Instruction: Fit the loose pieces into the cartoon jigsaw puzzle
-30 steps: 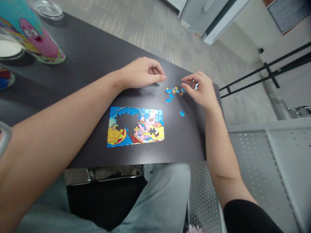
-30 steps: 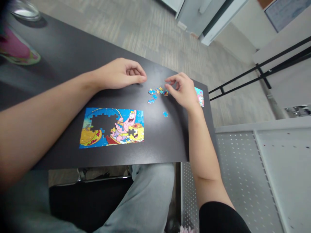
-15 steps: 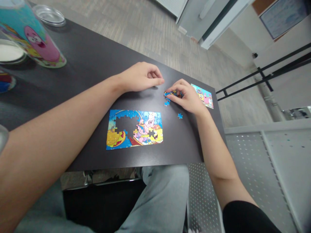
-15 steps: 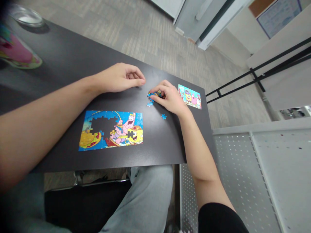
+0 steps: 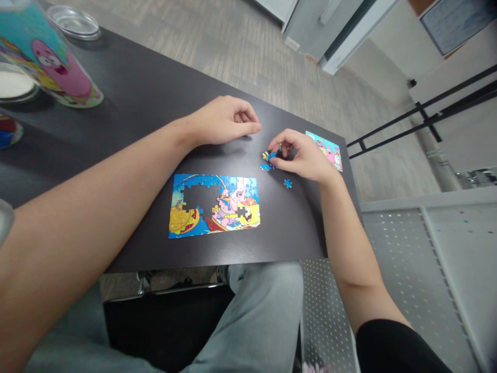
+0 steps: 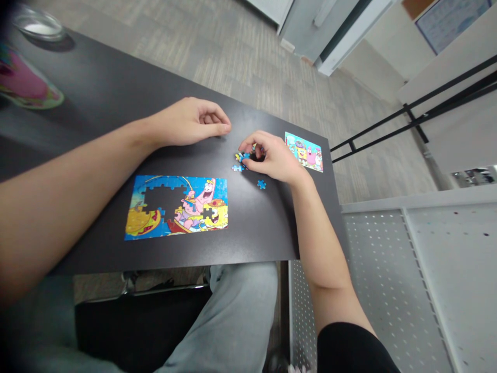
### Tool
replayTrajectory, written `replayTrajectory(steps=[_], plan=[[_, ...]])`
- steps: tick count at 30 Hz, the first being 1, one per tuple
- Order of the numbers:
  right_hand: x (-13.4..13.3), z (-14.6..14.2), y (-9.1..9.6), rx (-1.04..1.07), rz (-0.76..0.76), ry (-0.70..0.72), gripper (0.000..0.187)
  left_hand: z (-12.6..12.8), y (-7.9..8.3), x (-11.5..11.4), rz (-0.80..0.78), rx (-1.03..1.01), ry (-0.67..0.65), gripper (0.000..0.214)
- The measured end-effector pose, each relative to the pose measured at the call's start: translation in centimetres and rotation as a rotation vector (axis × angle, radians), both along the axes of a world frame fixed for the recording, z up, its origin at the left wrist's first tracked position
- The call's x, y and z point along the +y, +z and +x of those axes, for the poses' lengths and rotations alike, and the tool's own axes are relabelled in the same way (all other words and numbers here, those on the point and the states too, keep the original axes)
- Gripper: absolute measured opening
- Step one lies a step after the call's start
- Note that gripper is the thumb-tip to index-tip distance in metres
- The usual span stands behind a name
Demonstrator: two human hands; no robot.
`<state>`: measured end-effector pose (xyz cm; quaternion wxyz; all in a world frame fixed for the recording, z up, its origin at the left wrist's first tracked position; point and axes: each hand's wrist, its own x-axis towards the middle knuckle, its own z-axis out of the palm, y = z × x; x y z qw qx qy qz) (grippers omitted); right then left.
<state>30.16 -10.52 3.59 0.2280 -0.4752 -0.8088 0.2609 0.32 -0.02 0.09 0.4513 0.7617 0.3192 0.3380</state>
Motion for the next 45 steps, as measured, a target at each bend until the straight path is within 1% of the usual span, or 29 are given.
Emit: replayTrajectory(steps=[3,5,7,10,13,17,20,23,26,29,31,34,37,41,45], plan=[[-0.2,0.5,0.5,-0.004,-0.086,0.023,0.040,0.0,0.0,0.0,-0.005,-0.014,-0.014,0.030],[-0.2,0.8,0.5,-0.001,-0.105,0.041,0.043,0.0,0.1,-0.1,-0.006,-0.007,-0.013,0.031],[0.0,0.9,0.3,0.001,-0.070,0.027,0.043,0.0,0.1,-0.2,0.001,0.009,-0.002,0.031],[0.2,0.4,-0.1,-0.028,-0.003,-0.017,0.036,0.1,0.2,-0.2,0.016,0.028,0.015,0.029],[0.2,-0.1,-0.1,-0.061,-0.003,-0.021,0.033,0.1,0.2,-0.2,0.010,0.027,0.014,0.029],[-0.1,-0.3,0.0,-0.021,-0.059,-0.024,0.046,0.1,0.3,-0.3,-0.039,0.005,-0.009,0.030],[-0.5,-0.7,0.6,0.051,-0.127,-0.025,0.057,0.1,0.8,-0.7,-0.053,0.020,-0.012,0.029],[-1.5,-2.0,1.6,0.163,-0.202,0.048,0.058,0.0,1.3,-1.2,-0.019,0.071,0.003,0.025],[-3.0,-4.0,2.7,0.246,-0.327,0.186,0.046,0.0,1.8,-1.4,0.010,0.100,-0.005,0.017],[-4.4,-5.9,3.1,0.251,-0.421,0.348,0.035,0.3,2.0,-1.5,0.017,0.092,-0.014,0.009],[-5.0,-6.8,3.1,0.201,-0.428,0.401,0.030,0.5,2.1,-1.6,0.008,0.076,0.005,0.002],[-5.3,-7.4,3.1,0.136,-0.409,0.448,0.026,0.9,2.3,-1.8,-0.016,0.062,0.039,0.012],[-5.3,-7.5,3.1,0.115,-0.411,0.491,0.024,1.1,2.5,-2.1,-0.016,0.065,0.038,0.012],[-5.2,-7.4,3.3,0.072,-0.421,0.485,0.025,1.1,2.7,-2.3,-0.002,0.076,0.043,0.012],[-5.3,-7.5,3.2,0.076,-0.425,0.471,0.026,1.1,2.8,-2.3,-0.002,0.092,0.049,0.010]])
